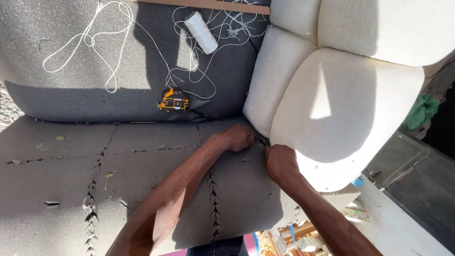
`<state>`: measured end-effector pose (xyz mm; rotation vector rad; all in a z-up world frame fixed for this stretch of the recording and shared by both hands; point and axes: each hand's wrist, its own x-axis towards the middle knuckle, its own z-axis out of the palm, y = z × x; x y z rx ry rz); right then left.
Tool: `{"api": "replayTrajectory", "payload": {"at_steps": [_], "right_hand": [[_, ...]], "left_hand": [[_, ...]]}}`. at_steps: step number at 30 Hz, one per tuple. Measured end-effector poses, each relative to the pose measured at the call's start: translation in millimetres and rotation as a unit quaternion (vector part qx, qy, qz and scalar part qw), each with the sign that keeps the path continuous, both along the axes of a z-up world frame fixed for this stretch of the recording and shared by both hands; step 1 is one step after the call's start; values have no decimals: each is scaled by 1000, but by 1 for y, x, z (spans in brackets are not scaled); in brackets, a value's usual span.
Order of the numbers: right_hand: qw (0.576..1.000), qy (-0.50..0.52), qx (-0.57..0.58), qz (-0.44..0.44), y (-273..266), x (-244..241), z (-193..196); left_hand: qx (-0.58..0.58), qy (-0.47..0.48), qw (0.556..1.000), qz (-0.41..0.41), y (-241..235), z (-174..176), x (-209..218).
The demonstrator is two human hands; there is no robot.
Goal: The person uses a knife to cut a large piece of dark gray foam resting on a sofa frame. They follow pre-scored lines to slice through the material, separating a section of the foam from the main block.
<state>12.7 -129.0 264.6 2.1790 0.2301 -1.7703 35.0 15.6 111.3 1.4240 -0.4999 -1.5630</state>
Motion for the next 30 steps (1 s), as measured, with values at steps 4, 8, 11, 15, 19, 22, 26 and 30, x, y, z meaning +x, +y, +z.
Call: {"api": "replayTrajectory", "payload": {"at_steps": [4,8,11,15,19,22,26,30], "right_hand": [[999,-5,-8,-45,-1,19,65],[998,-19,-5,-64,9,57,146],[995,-40,2,-96,-1,43,137],[993,-49,17,-101,-7,35,175],[986,-83,56,-131,-9,9,225],[982,-120,80,-125,-22,-8,229],[979,-137,87,-120,-49,-53,241],[971,-149,48,-178,-57,-69,285]], "left_hand": [[-39,-77,996,19,14,48,-3],[-77,-240,959,127,38,167,-6],[-114,-284,935,178,31,228,-42],[-114,-371,912,136,24,223,-66],[-78,-396,897,178,22,232,-71],[-86,-407,890,184,16,243,-66],[-86,-414,888,180,9,246,-78],[-100,-494,851,150,8,285,-84]]}}
